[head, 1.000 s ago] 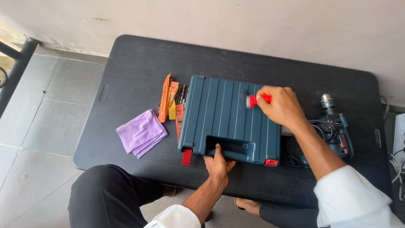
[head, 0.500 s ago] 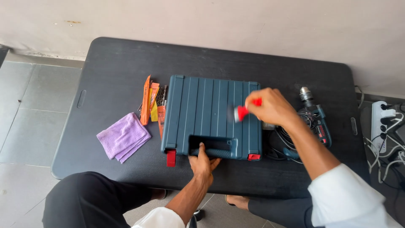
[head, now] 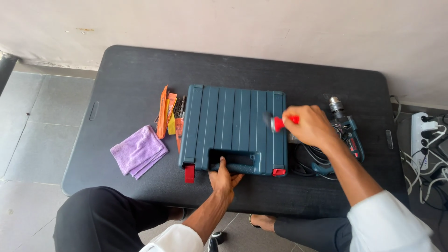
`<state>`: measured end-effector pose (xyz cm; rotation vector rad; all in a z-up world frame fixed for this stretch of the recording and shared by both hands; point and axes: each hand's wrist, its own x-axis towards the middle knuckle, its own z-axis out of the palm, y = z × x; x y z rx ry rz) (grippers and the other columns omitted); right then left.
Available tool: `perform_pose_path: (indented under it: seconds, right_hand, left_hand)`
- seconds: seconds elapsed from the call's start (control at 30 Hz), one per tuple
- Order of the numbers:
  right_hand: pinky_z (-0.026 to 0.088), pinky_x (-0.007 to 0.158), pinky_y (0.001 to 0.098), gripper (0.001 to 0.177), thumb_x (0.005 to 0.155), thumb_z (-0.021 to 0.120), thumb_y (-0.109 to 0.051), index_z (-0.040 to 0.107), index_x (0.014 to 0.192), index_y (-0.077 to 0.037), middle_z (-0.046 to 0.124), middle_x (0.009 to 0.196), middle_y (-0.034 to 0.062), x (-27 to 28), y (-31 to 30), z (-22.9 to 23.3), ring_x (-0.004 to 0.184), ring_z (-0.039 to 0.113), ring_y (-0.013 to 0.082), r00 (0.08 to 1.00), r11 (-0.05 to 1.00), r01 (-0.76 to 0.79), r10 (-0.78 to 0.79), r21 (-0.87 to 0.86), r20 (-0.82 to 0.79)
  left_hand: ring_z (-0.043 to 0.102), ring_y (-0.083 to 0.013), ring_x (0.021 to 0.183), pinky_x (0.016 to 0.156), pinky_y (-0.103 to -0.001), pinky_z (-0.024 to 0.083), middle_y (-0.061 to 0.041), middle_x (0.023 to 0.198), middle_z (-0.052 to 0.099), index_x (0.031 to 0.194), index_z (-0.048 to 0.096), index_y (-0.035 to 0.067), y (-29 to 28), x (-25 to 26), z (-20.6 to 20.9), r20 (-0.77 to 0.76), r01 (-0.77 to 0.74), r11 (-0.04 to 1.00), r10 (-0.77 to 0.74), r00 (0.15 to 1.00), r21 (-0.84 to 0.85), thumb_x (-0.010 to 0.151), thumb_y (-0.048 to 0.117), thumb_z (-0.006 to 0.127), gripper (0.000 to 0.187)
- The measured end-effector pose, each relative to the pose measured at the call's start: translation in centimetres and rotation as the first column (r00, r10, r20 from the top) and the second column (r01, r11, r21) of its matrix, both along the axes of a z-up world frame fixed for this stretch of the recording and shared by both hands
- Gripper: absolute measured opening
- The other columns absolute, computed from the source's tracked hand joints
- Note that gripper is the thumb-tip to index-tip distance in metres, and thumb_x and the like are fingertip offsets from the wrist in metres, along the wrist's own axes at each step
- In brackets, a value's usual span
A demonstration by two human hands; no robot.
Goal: Cleaning a drill bit case using a cloth and a brush.
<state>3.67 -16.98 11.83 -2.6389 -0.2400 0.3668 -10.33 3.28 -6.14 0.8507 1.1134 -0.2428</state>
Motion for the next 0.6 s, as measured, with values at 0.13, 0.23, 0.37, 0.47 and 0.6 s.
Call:
perform_pose_path:
  seconds: [0.13,0.23,0.37,0.47,0.6]
  right_hand:
    - [0.044,0.047,0.0313,0.02,0.093,0.067,-0.02,0.08,0.099,-0.006,0.068,0.058,0.0094,-1.9,-1.1,3.5,0.045,0.057,0.0156,0.945,0.998,0.044,-0.026,0.047,-0.325]
    - [0.044,0.047,0.0311,0.023,0.093,0.064,-0.015,0.077,0.102,0.002,0.065,0.061,0.0114,-2.4,-2.2,4.1,0.047,0.056,0.0169,0.942,0.902,0.171,-0.031,0.397,-0.335]
    - [0.049,0.058,0.0316,0.03,0.102,0.054,-0.018,0.07,0.115,0.004,0.065,0.077,0.0134,-3.7,-0.9,2.5,0.06,0.059,0.0181,0.934,0.531,0.299,0.008,0.792,-0.358]
    - [0.052,0.067,0.0349,0.033,0.103,0.051,-0.018,0.064,0.126,0.002,0.067,0.089,0.0158,-5.2,2.5,1.8,0.07,0.062,0.0204,0.922,0.238,0.346,0.095,0.908,-0.376]
    - [0.054,0.077,0.0372,0.042,0.098,0.056,-0.016,0.056,0.138,-0.004,0.069,0.108,0.0176,-7.4,8.4,0.8,0.08,0.064,0.0208,0.895,0.052,0.403,0.188,0.914,-0.405]
  left_hand:
    - [0.071,-0.0414,0.102,0.084,-0.046,0.066,-0.024,0.13,0.056,0.148,0.027,0.009,0.0,-0.4,-0.3,0.019,0.009,1.0,-0.009,1.0,-0.007,0.096,0.043,0.055,0.068]
    - [0.073,-0.044,0.1,0.079,-0.046,0.069,-0.032,0.125,0.062,0.14,0.042,-0.01,0.1,0.1,0.2,-0.037,0.028,1.0,-0.028,0.999,-0.015,0.101,0.048,0.058,0.072]
    - [0.072,-0.0431,0.095,0.073,-0.046,0.067,-0.027,0.121,0.066,0.135,0.051,-0.006,0.8,-0.4,4.9,-0.116,0.295,0.954,-0.3,0.947,-0.055,0.096,0.041,0.066,0.063]
    - [0.072,-0.0403,0.09,0.07,-0.043,0.065,-0.022,0.119,0.064,0.137,0.049,-0.001,2.4,-0.7,8.3,-0.048,0.438,0.897,-0.441,0.896,-0.059,0.094,0.036,0.067,0.06]
    - [0.073,-0.0336,0.085,0.069,-0.041,0.064,-0.017,0.111,0.063,0.141,0.041,0.004,6.3,0.2,12.2,0.065,0.42,0.907,-0.422,0.904,0.041,0.094,0.03,0.069,0.06]
